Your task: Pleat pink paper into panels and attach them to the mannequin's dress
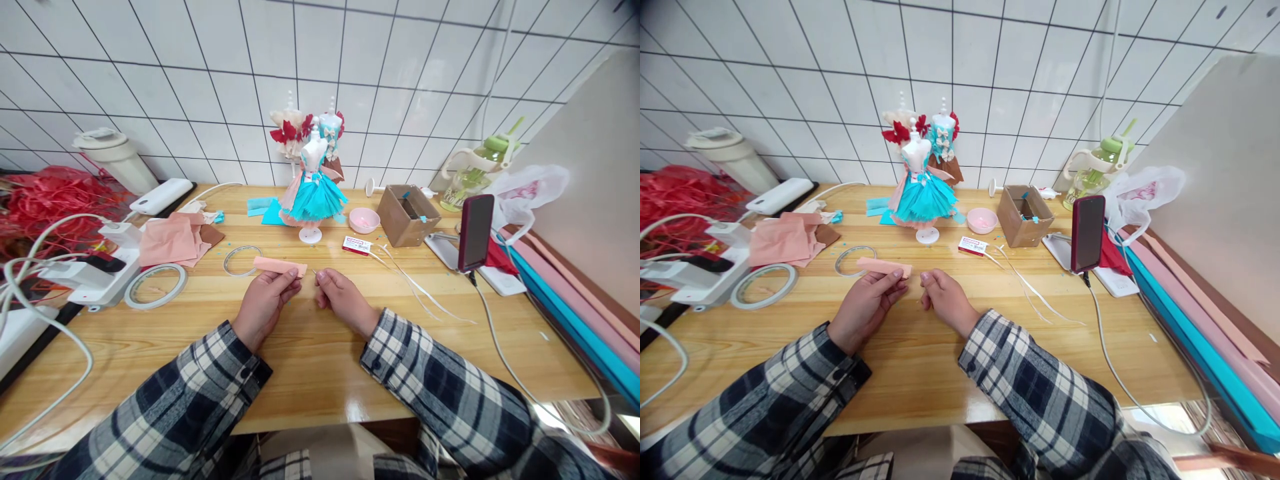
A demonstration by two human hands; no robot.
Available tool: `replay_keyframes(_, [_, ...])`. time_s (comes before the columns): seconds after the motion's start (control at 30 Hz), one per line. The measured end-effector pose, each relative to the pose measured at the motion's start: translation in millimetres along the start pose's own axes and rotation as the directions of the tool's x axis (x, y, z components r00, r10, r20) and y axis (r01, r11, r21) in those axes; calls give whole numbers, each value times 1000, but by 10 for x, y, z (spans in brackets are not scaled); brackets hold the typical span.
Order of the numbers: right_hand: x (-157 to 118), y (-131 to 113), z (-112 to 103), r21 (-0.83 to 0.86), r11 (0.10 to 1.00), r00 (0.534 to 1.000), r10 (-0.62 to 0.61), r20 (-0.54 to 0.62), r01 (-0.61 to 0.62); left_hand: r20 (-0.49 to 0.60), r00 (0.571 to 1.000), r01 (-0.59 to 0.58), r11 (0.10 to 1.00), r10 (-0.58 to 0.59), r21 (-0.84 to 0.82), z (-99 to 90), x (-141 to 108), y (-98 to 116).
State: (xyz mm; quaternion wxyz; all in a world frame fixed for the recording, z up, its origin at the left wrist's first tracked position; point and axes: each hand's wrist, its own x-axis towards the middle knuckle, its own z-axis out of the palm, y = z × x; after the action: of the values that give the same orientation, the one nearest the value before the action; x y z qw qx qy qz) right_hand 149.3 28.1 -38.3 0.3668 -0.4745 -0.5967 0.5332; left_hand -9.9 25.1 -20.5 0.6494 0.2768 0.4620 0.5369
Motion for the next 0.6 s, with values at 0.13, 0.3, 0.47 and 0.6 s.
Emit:
replay_keyframes(0.13, [-66,-100,-22,-168,974,974,-176,-144,151,37,999,21,999,-22,33,18,-24,15])
replay_keyframes(0.3, [-122,-177,-63,-427,840,890,-431,-149,336,70,996,56,997,-61,60,18,-38,6])
replay_keyframes(0.47, [-108,-162,-84,-573,771,927,-371,-49,278,114,990,75,992,-86,99,-7,-25,-5])
replay_keyframes(0.6, [-101,-151,-87,-612,753,942,-333,-36,243,128,989,64,991,-79,121,-12,-28,-13])
